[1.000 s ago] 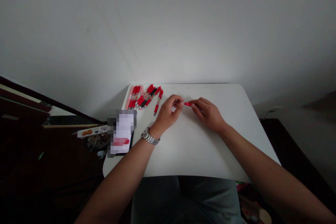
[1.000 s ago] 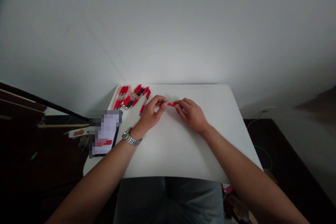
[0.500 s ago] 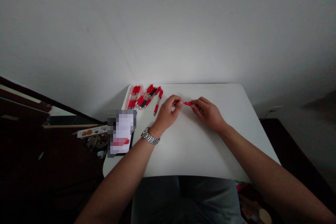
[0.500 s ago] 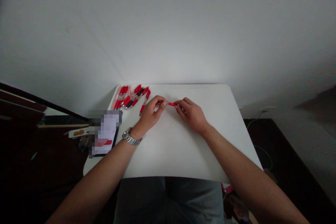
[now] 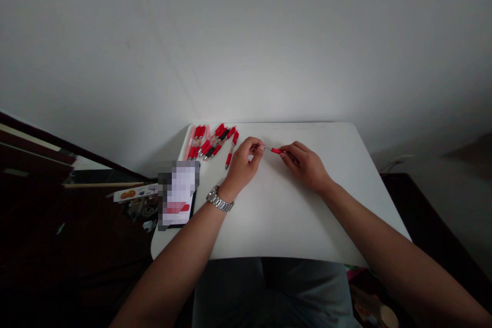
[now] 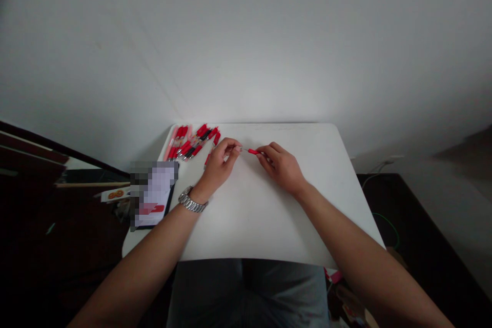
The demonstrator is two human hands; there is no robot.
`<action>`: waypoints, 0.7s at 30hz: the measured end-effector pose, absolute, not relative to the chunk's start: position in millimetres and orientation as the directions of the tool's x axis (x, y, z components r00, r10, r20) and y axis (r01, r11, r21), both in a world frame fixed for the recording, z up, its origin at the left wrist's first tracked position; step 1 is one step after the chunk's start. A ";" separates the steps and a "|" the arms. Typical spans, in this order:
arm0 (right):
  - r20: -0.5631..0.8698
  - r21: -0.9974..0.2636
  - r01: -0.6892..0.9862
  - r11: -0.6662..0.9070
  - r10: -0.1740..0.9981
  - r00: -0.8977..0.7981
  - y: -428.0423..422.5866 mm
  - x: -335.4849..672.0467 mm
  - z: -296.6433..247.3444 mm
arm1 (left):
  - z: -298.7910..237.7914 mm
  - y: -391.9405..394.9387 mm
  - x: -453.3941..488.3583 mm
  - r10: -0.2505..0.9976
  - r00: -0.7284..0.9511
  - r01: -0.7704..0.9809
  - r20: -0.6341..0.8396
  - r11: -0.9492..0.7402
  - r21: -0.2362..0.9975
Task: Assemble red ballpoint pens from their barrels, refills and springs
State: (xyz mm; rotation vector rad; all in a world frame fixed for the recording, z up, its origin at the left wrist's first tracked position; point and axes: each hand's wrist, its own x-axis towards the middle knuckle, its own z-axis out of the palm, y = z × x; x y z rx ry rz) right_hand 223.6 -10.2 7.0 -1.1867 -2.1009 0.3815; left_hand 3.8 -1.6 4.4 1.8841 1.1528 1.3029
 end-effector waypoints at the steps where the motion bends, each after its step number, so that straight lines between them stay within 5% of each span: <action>1: 0.418 -0.552 0.636 0.539 0.839 -0.348 -10.2 223.6 6.9 | 4.9 -1.5 3.5 0.883 0.140 0.337 0.447 -0.468 0.817; 8: 0.415 -0.565 0.640 0.521 0.850 -0.326 -9.9 224.6 6.1 | 8.0 -1.5 -1.1 0.868 0.059 0.466 0.494 -0.461 0.755; 21: 0.421 -0.567 0.646 0.511 0.854 -0.306 -8.8 224.2 5.6 | 11.9 -3.0 -4.4 0.850 0.219 0.742 0.479 -0.464 0.484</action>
